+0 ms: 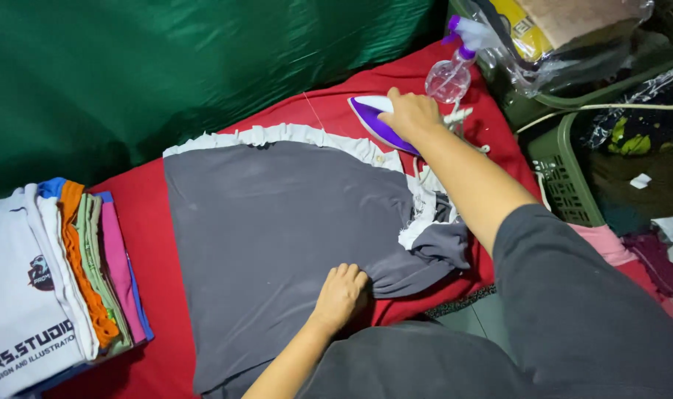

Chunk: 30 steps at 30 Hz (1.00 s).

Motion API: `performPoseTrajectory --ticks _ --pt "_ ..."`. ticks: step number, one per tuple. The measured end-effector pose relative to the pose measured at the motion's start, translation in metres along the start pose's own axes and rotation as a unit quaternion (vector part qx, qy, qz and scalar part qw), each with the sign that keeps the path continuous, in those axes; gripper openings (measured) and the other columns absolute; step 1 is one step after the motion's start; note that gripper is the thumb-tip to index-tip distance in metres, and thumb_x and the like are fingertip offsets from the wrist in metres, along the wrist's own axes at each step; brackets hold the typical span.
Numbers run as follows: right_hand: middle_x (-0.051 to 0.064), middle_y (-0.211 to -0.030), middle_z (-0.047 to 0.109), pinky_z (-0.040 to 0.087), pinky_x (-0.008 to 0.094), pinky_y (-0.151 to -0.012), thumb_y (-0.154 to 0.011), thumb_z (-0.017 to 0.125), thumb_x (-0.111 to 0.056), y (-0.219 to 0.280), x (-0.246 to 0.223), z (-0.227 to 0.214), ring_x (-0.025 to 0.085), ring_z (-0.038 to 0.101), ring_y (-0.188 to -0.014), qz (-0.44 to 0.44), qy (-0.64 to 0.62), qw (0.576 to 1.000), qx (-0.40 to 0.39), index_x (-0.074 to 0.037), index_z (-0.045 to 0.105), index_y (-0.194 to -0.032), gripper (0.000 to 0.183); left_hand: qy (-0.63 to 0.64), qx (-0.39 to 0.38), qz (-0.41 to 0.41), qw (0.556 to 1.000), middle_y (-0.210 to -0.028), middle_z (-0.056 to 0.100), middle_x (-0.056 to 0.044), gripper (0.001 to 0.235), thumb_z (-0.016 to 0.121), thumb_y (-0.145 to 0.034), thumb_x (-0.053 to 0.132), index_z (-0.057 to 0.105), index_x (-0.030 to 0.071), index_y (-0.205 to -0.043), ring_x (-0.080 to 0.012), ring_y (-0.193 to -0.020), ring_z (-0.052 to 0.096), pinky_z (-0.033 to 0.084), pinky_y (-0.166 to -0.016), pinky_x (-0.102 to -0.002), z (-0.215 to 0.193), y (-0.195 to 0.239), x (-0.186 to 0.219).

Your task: Ironing a grey garment on an ironing board in a laundry shop environment.

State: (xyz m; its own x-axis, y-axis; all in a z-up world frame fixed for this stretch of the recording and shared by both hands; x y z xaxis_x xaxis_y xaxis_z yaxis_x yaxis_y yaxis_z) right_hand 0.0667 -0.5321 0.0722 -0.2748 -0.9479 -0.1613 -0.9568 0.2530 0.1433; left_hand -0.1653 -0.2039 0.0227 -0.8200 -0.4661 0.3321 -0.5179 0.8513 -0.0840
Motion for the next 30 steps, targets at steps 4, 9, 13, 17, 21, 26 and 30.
performPoseTrajectory --ticks 4,9,13,17,21,26,30 --pt "0.015 -0.116 0.068 0.049 0.059 -0.095 -0.096 0.066 -0.047 -0.027 0.017 0.030 0.042 0.066 -0.113 -0.024 0.010 1.000 -0.006 -0.014 0.059 -0.120 0.041 0.073 -0.022 -0.170 0.983 -0.071 0.055 -0.002 0.016 0.066 -0.082 0.027 0.050 0.023 -0.084 -0.0258 -0.067 0.062 0.051 -0.060 -0.039 0.004 0.002 -0.028" --pt "0.008 -0.124 0.055 0.042 0.058 -0.103 -0.095 0.068 -0.042 -0.017 0.009 0.031 0.037 0.055 -0.123 -0.054 0.009 0.998 -0.009 -0.019 0.054 -0.131 0.046 0.109 -0.159 -0.103 0.976 -0.095 0.061 -0.011 0.061 0.081 -0.071 0.059 0.056 0.012 -0.101 -0.0337 -0.095 0.064 0.057 -0.076 -0.047 -0.030 -0.026 0.017" --pt "0.007 -0.135 0.046 0.032 0.054 -0.108 -0.093 0.070 -0.037 0.007 -0.003 0.014 0.033 0.041 -0.130 -0.096 0.027 0.995 0.021 -0.022 0.046 -0.146 0.060 -0.016 -0.137 -0.026 0.990 -0.104 0.056 -0.003 0.036 0.075 -0.082 0.029 0.052 0.017 -0.107 -0.0260 -0.096 0.059 0.052 -0.074 -0.037 0.020 -0.024 0.021" --pt "0.014 -0.136 0.052 0.034 0.050 -0.106 -0.090 0.074 -0.032 0.052 -0.019 -0.010 0.035 0.043 -0.132 -0.202 0.015 0.966 0.159 -0.016 0.058 -0.139 0.054 0.315 -0.099 -0.300 0.895 -0.091 0.067 -0.017 0.019 0.066 -0.088 0.026 0.055 0.019 -0.102 -0.0461 -0.092 0.068 0.052 -0.076 -0.056 0.029 -0.007 -0.029" --pt "0.016 -0.111 0.066 0.043 0.057 -0.093 -0.093 0.064 -0.053 0.118 -0.027 0.006 0.041 0.060 -0.106 -0.225 -0.097 0.969 0.034 -0.015 0.060 -0.138 0.059 0.372 0.017 -0.362 0.855 -0.091 0.069 -0.019 0.018 0.062 -0.090 0.015 0.054 0.017 -0.105 -0.0417 -0.089 0.070 0.053 -0.080 -0.051 0.013 0.031 -0.104" --pt "0.009 -0.109 0.074 0.051 0.048 -0.096 -0.084 0.077 -0.026 0.186 -0.032 0.086 0.033 0.069 -0.108 -0.251 -0.104 0.935 -0.227 -0.024 0.065 -0.119 0.037 0.470 0.021 -0.333 0.817 -0.085 0.060 0.003 0.019 0.063 -0.088 0.002 0.060 0.014 -0.102 -0.0156 -0.085 0.059 0.051 -0.083 -0.033 -0.056 0.072 -0.188" --pt "0.009 -0.087 0.072 0.059 0.036 -0.065 -0.086 0.069 -0.011 0.179 -0.040 0.079 0.021 0.072 -0.068 -0.115 -0.434 0.850 -0.277 -0.016 0.070 -0.116 0.030 0.483 -0.026 -0.347 0.804 -0.092 0.068 -0.003 0.019 0.066 -0.085 0.000 0.069 0.007 -0.103 -0.0204 -0.093 0.062 0.051 -0.091 -0.038 -0.132 0.113 -0.227"
Point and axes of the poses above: each hand's wrist, its own y-axis away from the middle knuckle, its own z-axis out of the palm, x = y × z, the point moved 4 cm from there along -y, towards the middle knuckle
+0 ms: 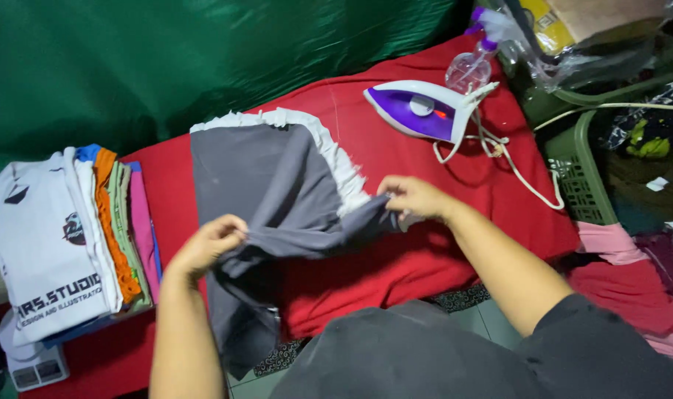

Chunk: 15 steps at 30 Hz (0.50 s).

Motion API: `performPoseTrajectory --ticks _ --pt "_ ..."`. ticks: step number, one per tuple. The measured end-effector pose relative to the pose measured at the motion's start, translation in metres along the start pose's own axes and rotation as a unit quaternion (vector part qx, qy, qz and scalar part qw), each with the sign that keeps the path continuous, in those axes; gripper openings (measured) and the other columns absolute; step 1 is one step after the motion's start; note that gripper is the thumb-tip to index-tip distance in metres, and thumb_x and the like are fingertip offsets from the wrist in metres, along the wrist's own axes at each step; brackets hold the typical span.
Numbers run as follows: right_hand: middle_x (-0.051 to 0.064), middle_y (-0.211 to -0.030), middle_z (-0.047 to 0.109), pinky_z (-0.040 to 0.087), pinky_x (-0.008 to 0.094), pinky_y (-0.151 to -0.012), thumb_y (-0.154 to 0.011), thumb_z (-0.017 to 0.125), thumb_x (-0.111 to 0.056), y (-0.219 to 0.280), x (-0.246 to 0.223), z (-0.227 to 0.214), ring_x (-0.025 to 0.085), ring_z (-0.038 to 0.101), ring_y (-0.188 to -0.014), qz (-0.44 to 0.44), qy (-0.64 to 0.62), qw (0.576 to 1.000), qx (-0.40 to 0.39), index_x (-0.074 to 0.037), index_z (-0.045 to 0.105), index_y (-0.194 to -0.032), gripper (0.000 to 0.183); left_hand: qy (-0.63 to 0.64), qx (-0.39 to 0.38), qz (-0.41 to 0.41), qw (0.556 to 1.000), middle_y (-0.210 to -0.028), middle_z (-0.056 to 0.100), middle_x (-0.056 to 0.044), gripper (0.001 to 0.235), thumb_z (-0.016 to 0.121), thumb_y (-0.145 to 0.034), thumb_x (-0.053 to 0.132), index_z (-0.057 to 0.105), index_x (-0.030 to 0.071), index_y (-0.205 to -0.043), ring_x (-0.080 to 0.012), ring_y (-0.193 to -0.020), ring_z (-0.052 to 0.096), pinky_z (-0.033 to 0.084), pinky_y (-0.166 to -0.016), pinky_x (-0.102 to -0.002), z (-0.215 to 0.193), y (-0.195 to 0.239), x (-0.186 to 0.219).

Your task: Ironing a grey garment on an ironing board in a laundry shop environment.

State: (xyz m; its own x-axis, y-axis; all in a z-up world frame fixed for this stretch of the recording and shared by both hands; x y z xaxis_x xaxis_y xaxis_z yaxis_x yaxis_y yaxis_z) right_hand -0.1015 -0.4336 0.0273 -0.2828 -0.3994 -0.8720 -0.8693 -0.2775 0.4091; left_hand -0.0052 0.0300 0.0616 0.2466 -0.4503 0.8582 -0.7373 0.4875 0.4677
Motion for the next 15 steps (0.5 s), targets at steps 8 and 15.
performPoseTrajectory --ticks 8,15 --pt "0.005 -0.114 0.058 0.051 0.053 -0.083 -0.084 0.065 -0.030 -0.040 0.046 -0.025 0.034 0.060 -0.108 0.149 0.405 0.867 0.249 -0.027 0.061 -0.112 0.028 -0.258 0.118 -0.070 0.956 -0.124 0.070 -0.023 0.064 0.089 -0.073 0.043 0.069 0.011 -0.125 -0.0432 -0.122 0.064 0.051 -0.104 -0.052 -0.016 -0.010 -0.045" --pt "0.003 -0.158 0.040 0.025 0.052 -0.121 -0.083 0.075 -0.044 -0.065 -0.040 0.049 0.028 0.030 -0.150 -0.009 0.444 0.880 0.169 -0.024 0.041 -0.156 0.083 -0.552 0.115 -0.044 0.824 -0.122 0.057 -0.003 0.050 0.077 -0.084 0.040 0.058 0.023 -0.128 -0.0288 -0.116 0.060 0.054 -0.091 -0.047 0.038 -0.010 -0.057"
Point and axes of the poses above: each hand's wrist, its own y-axis away from the middle knuckle, its own z-axis out of the palm, x = y × z, the point moved 4 cm from there along -y, towards the middle knuckle
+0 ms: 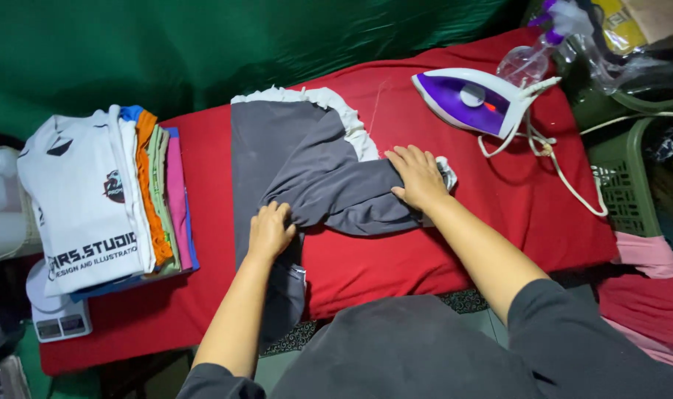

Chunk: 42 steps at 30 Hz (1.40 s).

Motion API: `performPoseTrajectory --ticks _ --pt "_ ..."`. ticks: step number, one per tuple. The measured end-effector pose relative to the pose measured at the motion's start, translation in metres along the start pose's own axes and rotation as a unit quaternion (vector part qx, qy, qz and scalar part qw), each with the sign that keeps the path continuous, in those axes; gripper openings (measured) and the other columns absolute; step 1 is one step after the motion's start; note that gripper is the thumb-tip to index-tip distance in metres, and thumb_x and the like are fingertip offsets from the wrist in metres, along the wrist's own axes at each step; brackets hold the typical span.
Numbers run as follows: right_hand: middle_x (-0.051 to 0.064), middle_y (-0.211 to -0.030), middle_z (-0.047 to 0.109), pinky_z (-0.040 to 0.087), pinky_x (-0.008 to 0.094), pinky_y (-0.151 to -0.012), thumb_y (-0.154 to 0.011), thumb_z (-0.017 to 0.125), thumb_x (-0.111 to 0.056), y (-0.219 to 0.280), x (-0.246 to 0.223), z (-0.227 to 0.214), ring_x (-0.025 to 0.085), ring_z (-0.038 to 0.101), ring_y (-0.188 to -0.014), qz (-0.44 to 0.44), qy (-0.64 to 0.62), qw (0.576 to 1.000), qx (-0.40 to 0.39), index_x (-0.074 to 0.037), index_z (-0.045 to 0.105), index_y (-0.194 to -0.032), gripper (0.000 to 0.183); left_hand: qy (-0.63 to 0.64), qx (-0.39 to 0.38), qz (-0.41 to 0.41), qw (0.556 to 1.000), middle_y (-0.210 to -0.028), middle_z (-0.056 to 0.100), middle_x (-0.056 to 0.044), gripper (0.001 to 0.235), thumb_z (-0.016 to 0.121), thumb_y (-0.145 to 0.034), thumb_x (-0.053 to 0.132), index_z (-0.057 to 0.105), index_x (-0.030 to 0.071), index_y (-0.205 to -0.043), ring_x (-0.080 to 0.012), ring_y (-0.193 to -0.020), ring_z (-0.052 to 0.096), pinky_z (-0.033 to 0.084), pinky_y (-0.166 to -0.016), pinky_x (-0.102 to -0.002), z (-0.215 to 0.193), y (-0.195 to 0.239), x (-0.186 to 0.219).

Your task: Ironing a grey garment on an ironing board in a laundry shop environment.

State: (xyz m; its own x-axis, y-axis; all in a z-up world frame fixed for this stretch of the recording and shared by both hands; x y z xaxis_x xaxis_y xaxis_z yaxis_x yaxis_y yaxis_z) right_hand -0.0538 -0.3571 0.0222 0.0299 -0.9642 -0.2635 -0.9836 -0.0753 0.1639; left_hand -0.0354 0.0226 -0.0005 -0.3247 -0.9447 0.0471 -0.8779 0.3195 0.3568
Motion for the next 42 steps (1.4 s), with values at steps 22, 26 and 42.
performPoseTrajectory --ticks 22,26,42 --pt "0.010 -0.131 0.063 0.045 0.055 -0.104 -0.089 0.071 -0.042 -0.011 0.030 -0.011 0.035 0.056 -0.129 0.105 -0.022 0.991 -0.077 -0.024 0.053 -0.137 0.054 0.257 0.048 -0.098 0.960 -0.126 0.052 -0.014 0.068 0.082 -0.078 0.047 0.049 0.012 -0.126 -0.0417 -0.122 0.057 0.053 -0.097 -0.058 -0.043 0.025 0.003" --pt "0.009 -0.134 0.062 0.041 0.055 -0.111 -0.084 0.080 -0.048 -0.002 0.043 0.026 0.033 0.052 -0.133 0.114 0.055 0.983 -0.129 -0.019 0.057 -0.137 0.065 0.209 -0.045 -0.171 0.962 -0.133 0.053 -0.017 0.077 0.082 -0.082 0.033 0.037 0.007 -0.138 -0.0419 -0.123 0.060 0.055 -0.098 -0.058 0.030 0.033 -0.004" --pt "0.018 -0.106 0.046 0.045 0.042 -0.084 -0.084 0.049 0.016 0.035 -0.015 -0.199 0.033 0.050 -0.093 -0.143 -0.123 0.893 0.409 0.002 0.051 -0.096 0.018 0.337 0.483 -0.003 0.808 -0.078 0.058 -0.008 0.021 0.043 -0.077 -0.012 0.056 0.002 -0.083 -0.0218 -0.071 0.052 0.044 -0.067 -0.034 -0.162 0.057 -0.052"
Point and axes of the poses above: each hand's wrist, its own y-axis away from the middle knuckle, its own z-axis out of the palm, x = y × z, the point moved 4 cm from there along -y, towards the middle knuckle
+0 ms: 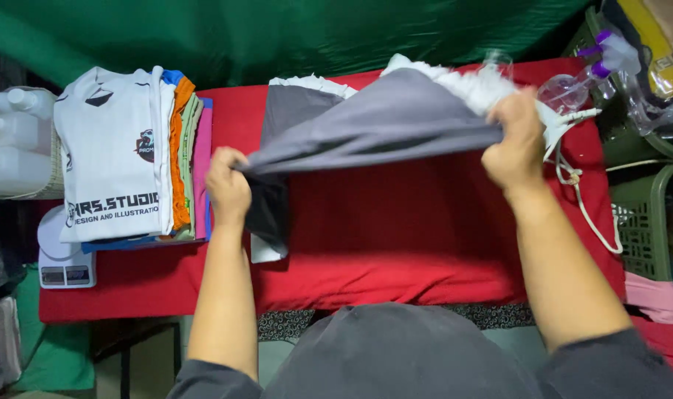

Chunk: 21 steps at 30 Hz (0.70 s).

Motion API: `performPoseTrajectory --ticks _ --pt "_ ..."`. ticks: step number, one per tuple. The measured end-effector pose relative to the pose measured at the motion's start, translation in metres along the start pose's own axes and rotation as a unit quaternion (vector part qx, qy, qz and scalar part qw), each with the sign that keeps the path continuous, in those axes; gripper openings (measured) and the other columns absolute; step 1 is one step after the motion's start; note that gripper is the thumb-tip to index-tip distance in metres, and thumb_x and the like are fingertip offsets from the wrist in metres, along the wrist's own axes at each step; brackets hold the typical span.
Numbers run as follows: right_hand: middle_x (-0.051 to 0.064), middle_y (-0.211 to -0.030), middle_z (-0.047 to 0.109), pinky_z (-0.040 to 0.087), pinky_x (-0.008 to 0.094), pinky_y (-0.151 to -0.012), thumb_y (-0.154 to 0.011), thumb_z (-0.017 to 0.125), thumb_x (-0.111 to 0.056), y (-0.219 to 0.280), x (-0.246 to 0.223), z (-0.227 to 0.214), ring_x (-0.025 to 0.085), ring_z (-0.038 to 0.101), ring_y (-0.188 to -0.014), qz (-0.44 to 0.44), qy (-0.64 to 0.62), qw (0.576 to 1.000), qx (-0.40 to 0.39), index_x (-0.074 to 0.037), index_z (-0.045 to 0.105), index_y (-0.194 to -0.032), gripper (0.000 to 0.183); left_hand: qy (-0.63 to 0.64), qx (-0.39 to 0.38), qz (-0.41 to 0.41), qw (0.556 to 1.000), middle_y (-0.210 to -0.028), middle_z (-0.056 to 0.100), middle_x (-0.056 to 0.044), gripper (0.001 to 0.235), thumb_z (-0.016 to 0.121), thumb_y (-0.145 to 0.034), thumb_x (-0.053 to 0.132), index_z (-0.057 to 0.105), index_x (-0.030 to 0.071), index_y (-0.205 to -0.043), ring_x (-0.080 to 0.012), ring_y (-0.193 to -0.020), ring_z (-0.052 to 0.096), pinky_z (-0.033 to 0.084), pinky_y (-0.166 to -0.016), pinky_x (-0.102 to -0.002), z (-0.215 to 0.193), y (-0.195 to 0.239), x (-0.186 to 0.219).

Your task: Ironing a grey garment on an ironing board in a laundry shop environment.

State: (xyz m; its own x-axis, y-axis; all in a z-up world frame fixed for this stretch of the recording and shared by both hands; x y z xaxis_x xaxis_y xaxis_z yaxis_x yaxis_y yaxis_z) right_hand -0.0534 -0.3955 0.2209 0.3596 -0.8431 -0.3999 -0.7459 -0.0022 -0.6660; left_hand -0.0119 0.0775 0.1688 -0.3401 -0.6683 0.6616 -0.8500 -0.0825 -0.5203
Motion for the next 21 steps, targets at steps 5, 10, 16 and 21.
performPoseTrajectory --ticks 5,10,16,21 --pt "0.014 -0.109 0.065 0.055 0.052 -0.095 -0.070 0.063 0.003 0.166 0.077 0.069 0.038 0.066 -0.108 0.086 0.154 0.898 -0.404 -0.016 0.067 -0.123 0.057 -0.124 -0.304 -0.104 0.939 -0.101 0.074 -0.004 0.031 0.051 -0.084 -0.004 0.067 0.023 -0.085 -0.0290 -0.117 0.065 0.049 -0.103 -0.046 0.049 0.110 -0.096" --pt "0.010 -0.117 0.073 0.056 0.047 -0.097 -0.074 0.077 -0.018 0.246 0.111 0.087 0.032 0.069 -0.116 0.147 0.204 0.746 -0.616 -0.031 0.070 -0.128 0.056 -0.199 -0.460 -0.176 0.847 -0.101 0.077 -0.005 0.021 0.058 -0.084 0.009 0.068 0.025 -0.094 -0.0310 -0.110 0.069 0.053 -0.098 -0.048 0.046 0.156 -0.109" --pt "0.021 -0.129 0.074 0.049 0.048 -0.108 -0.067 0.089 -0.026 0.202 0.102 0.044 0.039 0.066 -0.125 0.250 0.023 0.620 -0.743 -0.020 0.073 -0.131 0.066 -0.072 -0.532 -0.259 0.803 -0.096 0.077 -0.025 0.023 0.057 -0.080 0.004 0.075 0.006 -0.093 -0.0461 -0.104 0.070 0.051 -0.093 -0.053 0.036 0.155 -0.147" --pt "0.036 -0.115 0.072 0.048 0.059 -0.101 -0.081 0.079 -0.014 0.142 0.127 0.058 0.053 0.063 -0.116 0.325 -0.091 0.818 -0.466 0.004 0.073 -0.120 0.044 0.007 -0.287 -0.212 0.934 -0.104 0.073 -0.013 0.029 0.055 -0.086 0.001 0.072 0.017 -0.102 -0.0353 -0.108 0.067 0.050 -0.097 -0.045 0.046 0.093 -0.142"
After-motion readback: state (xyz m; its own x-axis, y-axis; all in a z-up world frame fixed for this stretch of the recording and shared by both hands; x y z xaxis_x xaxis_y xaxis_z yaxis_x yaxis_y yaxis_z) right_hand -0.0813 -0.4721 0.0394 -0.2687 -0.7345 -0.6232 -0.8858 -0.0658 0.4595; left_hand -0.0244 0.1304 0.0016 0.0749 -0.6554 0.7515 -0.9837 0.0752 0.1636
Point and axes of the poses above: each hand's wrist, its own y-axis away from the middle knuckle, its own z-axis out of the palm, x = y × z, the point moved 4 cm from there along -y, towards the middle knuckle
